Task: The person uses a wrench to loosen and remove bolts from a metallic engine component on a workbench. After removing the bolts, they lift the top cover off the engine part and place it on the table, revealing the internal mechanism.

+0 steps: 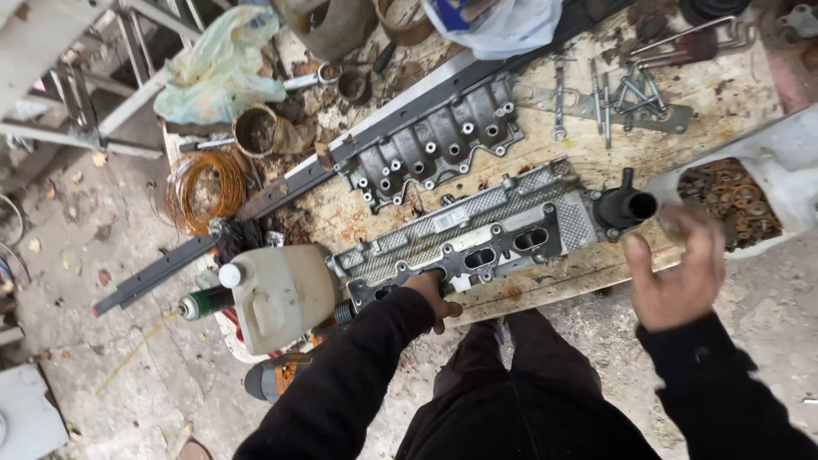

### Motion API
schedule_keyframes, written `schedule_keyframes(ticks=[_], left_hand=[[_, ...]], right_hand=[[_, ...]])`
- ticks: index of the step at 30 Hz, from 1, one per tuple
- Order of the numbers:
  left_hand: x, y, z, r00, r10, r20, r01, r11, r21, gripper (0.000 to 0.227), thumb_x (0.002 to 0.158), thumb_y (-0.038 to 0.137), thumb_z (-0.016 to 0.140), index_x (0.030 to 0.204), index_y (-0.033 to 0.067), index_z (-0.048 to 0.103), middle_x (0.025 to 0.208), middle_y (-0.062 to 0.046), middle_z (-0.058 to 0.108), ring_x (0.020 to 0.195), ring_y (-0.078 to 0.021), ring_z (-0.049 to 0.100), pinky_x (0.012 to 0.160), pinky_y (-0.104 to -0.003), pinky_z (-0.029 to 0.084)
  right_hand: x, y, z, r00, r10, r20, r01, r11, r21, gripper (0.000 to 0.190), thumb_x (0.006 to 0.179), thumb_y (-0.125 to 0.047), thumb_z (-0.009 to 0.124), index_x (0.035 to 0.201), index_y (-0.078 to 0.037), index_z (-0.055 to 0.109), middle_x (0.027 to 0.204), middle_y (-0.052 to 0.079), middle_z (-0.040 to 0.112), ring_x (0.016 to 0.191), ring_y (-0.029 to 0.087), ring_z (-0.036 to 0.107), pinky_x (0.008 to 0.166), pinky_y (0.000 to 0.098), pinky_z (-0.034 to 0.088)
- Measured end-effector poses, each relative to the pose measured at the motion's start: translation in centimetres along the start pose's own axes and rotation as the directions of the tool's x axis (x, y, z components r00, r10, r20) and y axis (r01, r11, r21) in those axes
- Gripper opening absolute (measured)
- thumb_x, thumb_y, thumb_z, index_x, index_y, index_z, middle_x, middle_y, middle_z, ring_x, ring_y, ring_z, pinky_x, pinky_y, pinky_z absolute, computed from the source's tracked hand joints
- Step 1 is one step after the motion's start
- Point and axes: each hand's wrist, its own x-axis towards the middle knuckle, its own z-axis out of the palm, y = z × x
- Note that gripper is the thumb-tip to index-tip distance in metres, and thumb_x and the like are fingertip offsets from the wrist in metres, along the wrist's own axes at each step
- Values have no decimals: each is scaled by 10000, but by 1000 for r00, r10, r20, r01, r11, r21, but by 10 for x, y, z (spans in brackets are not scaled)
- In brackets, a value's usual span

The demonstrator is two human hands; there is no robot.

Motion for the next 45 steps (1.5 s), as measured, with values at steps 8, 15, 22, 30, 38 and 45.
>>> schedule_keyframes(ticks=[8, 15, 22, 30, 38, 45], left_hand=[[19, 18, -13, 955, -186, 230, 189, 982, 9, 538, 859, 220, 778, 1280, -41, 568, 673, -149, 728, 432, -178, 608, 418, -334, 474], [41, -13, -10, 930, -165, 327, 221, 965, -143, 430, 893, 168, 733, 1239, -10, 552, 701, -139, 735, 419, -152, 557, 416, -313, 444], [44, -26, -10, 940, -57, 335, 193, 902, -387, 395, 843, 82, 702, 1199, -43, 587, 672, -140, 698, 468, -177, 598, 404, -319, 420], [20, 13, -39, 940, -122, 320, 55, 976, 211, 463, 856, 246, 714, 1240, 8, 610, 649, -99, 719, 516, -169, 641, 495, -333, 508], [-2, 24, -47, 957, -70, 283, -64, 896, 439, 599, 877, 282, 723, 1390, 34, 542, 719, -111, 759, 621, -189, 744, 632, -350, 600], [-92, -11, -60, 960, 262, 95, -237, 947, -215, 769, 816, 74, 591, 1565, 62, 420, 579, -83, 687, 483, -135, 652, 491, -283, 541]], right_hand=[[56, 14, 33, 953, -291, 79, 301, 933, -195, 459, 1113, -443, 528, 1318, -58, 670, 1351, 138, 593, 1288, 324, 557, 1097, 483, 494], [51, 13, 39, 966, -250, 64, 258, 943, -209, 498, 1141, -454, 445, 1288, -37, 674, 1317, 162, 578, 1269, 319, 558, 1070, 466, 495], [53, 3, 34, 967, -254, 13, 253, 954, -162, 419, 1139, -381, 525, 1289, -22, 680, 1338, 179, 564, 1256, 333, 577, 1040, 469, 526], [61, -12, 23, 972, -230, 50, 235, 960, -151, 340, 1110, -321, 629, 1296, -45, 698, 1343, 182, 570, 1244, 336, 607, 1007, 443, 537], [58, -12, 25, 978, -196, 66, 204, 965, -164, 340, 1092, -312, 634, 1300, -52, 704, 1377, 186, 565, 1246, 340, 608, 984, 432, 542], [54, 16, 35, 979, -171, 114, 191, 962, -195, 416, 1121, -388, 590, 1274, -16, 697, 1404, 172, 548, 1192, 302, 611, 959, 430, 565]])
